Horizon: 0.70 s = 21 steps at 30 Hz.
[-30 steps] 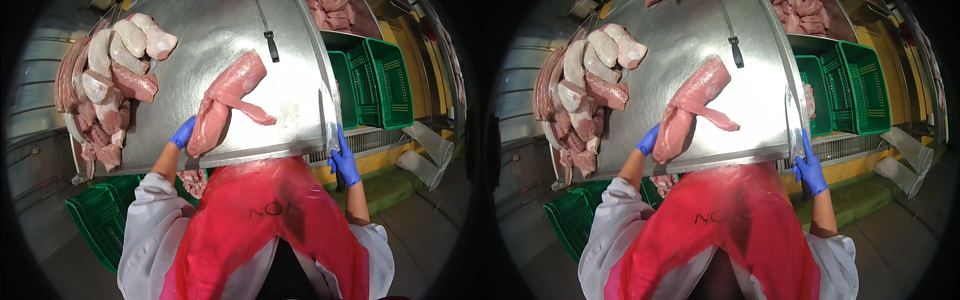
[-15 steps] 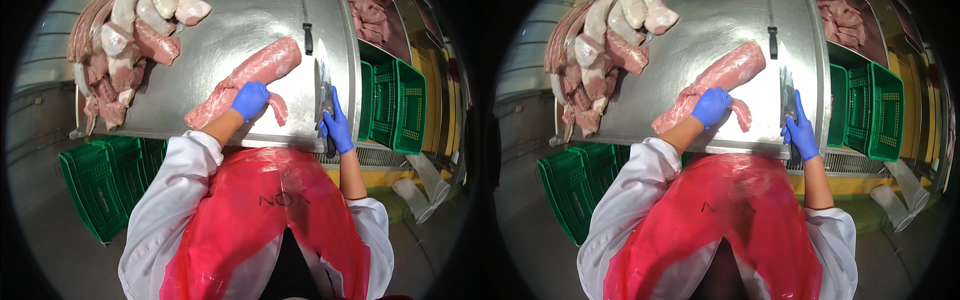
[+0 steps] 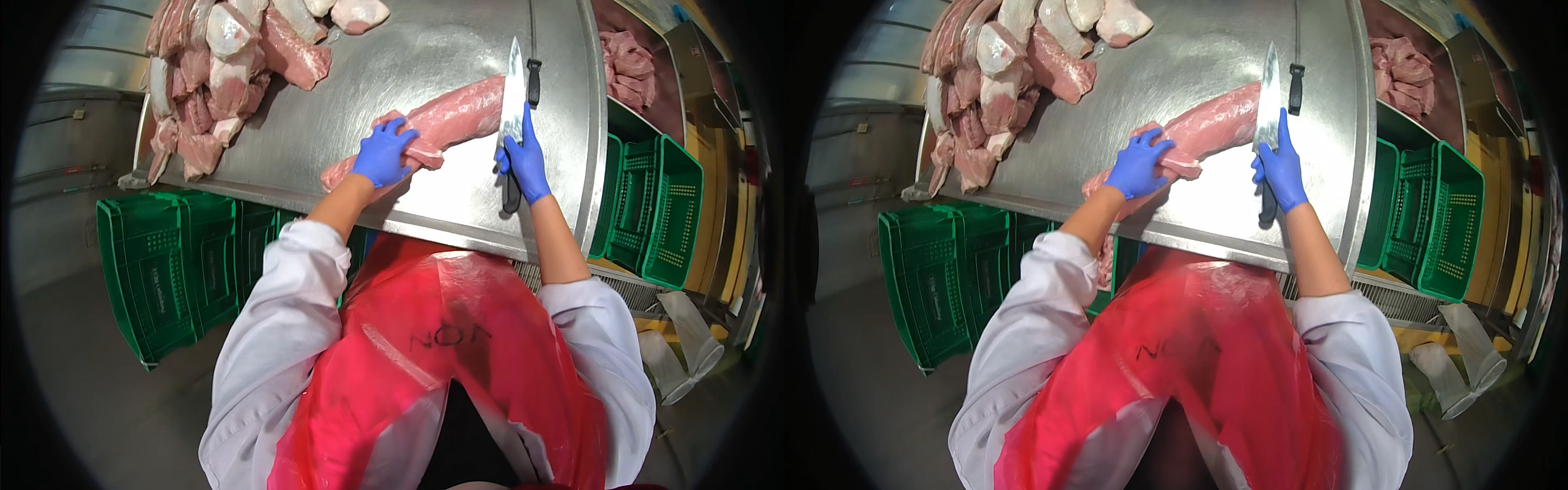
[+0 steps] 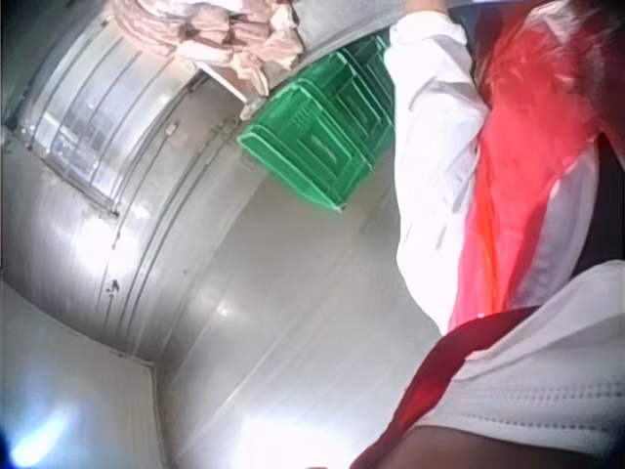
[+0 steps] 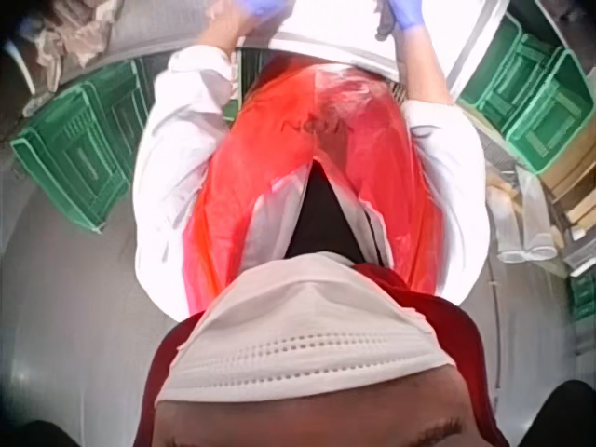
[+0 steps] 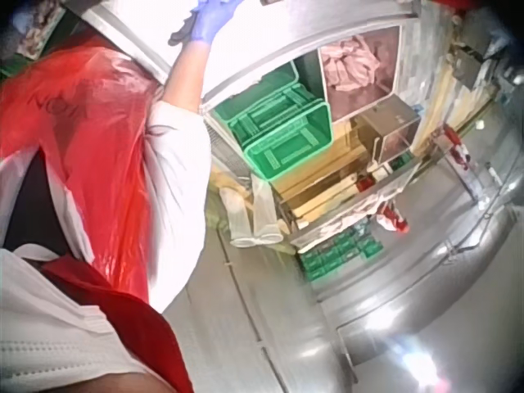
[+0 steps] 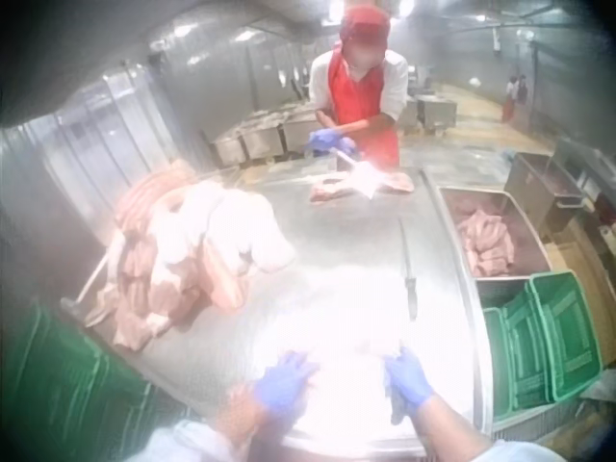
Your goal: The person uses a knife to trim and slice large pieces of pork on a stainless steel table. They remove fat and separate lean meat, placing trimmed pieces into green crates. The person handles multiple cuts of meat, repositioning them as needed.
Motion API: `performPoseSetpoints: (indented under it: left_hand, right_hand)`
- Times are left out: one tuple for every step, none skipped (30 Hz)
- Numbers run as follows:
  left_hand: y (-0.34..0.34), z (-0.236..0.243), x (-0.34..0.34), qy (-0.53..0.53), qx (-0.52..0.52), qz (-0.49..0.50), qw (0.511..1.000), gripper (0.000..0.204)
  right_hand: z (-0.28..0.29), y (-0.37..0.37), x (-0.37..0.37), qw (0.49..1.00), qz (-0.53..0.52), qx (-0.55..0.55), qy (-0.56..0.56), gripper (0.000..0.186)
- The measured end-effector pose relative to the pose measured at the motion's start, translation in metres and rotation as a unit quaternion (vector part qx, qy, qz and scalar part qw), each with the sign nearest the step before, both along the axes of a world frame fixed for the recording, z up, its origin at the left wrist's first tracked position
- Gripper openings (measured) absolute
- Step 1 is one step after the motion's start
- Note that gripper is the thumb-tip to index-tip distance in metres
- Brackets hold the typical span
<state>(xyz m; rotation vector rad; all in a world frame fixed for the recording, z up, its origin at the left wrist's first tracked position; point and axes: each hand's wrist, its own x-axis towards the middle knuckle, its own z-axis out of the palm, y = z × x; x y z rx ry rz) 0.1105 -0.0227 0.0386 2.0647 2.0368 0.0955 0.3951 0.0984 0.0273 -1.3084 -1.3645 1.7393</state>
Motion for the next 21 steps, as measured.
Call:
performPoseSetpoints:
  left_hand:
    - [0.004,-0.018,-0.018,-0.055,-0.035,0.008,0.998,0.068]
    - [0.007,-0.039,-0.052,-0.112,-0.072,0.021,0.991,0.068]
    - [0.006,-0.051,-0.075,-0.169,-0.110,0.032,0.979,0.067]
    - [0.013,-0.027,-0.079,-0.222,-0.096,0.087,0.966,0.059]
    - [0.023,0.011,-0.082,-0.271,-0.084,0.140,0.949,0.053]
    - [0.024,0.028,-0.097,-0.365,-0.003,0.168,0.916,0.049]
    - [0.027,0.042,-0.110,-0.454,0.074,0.194,0.867,0.046]
    - [0.040,0.065,-0.117,-0.479,0.049,0.161,0.862,0.047]
    - [0.054,0.094,-0.122,-0.503,0.027,0.127,0.854,0.047]
    - [0.061,0.118,-0.117,-0.507,0.027,0.109,0.854,0.047]
    - [0.072,0.134,-0.107,-0.512,0.028,0.088,0.854,0.047]
    - [0.079,0.144,-0.103,-0.492,0.007,0.065,0.868,0.045]
    - [0.085,0.150,-0.099,-0.470,-0.015,0.042,0.881,0.043]
    - [0.088,0.156,-0.097,-0.449,-0.036,0.021,0.893,0.041]
    - [0.089,0.161,-0.095,-0.404,-0.036,0.010,0.914,0.034]
    - [0.087,0.163,-0.099,-0.413,-0.032,0.009,0.910,0.032]
    - [0.086,0.164,-0.101,-0.424,-0.031,0.006,0.905,0.030]
    - [0.084,0.165,-0.105,-0.433,-0.031,0.003,0.901,0.028]
    - [0.083,0.169,-0.109,-0.437,-0.030,0.004,0.899,0.026]
    - [0.081,0.169,-0.117,-0.436,-0.022,-0.002,0.900,0.025]
    - [0.082,0.168,-0.126,-0.435,-0.014,-0.007,0.900,0.025]
  right_hand:
    - [0.006,-0.005,0.004,1.000,-0.002,0.001,0.008,0.081]
    - [0.010,-0.013,0.004,1.000,0.006,0.001,0.005,0.081]
    - [0.009,-0.022,0.000,1.000,0.011,0.000,0.001,0.081]
    - [0.004,-0.028,-0.002,1.000,0.007,0.000,-0.003,0.081]
    - [-0.005,-0.034,-0.012,1.000,-0.003,-0.018,0.006,0.082]
    - [0.002,-0.041,-0.031,0.999,0.023,-0.030,0.026,0.082]
    - [0.000,-0.044,-0.053,0.998,0.056,-0.037,0.020,0.082]
    - [-0.004,-0.044,-0.074,0.995,0.086,-0.043,0.011,0.082]
    - [-0.002,-0.046,-0.095,0.995,0.088,-0.049,0.028,0.082]
    - [0.000,-0.046,-0.114,0.993,0.091,-0.052,0.048,0.082]
    - [-0.010,-0.044,-0.129,0.993,0.079,-0.066,0.057,0.083]
    - [-0.016,-0.044,-0.137,0.992,0.091,-0.078,0.034,0.082]
    - [-0.020,-0.045,-0.144,0.991,0.102,-0.090,0.012,0.082]
    - [-0.015,-0.048,-0.152,0.988,0.115,-0.103,-0.011,0.082]
    - [-0.008,-0.056,-0.148,0.983,0.158,-0.095,-0.017,0.080]
    - [0.006,-0.065,-0.139,0.973,0.208,-0.087,-0.045,0.080]
    - [0.019,-0.076,-0.122,0.961,0.254,-0.080,-0.076,0.079]
    - [0.025,-0.085,-0.109,0.946,0.298,-0.074,-0.103,0.078]
    - [0.024,-0.088,-0.097,0.943,0.309,-0.076,-0.101,0.078]
    - [0.022,-0.091,-0.086,0.937,0.325,-0.081,-0.097,0.078]
    - [0.020,-0.093,-0.084,0.931,0.341,-0.085,-0.093,0.077]
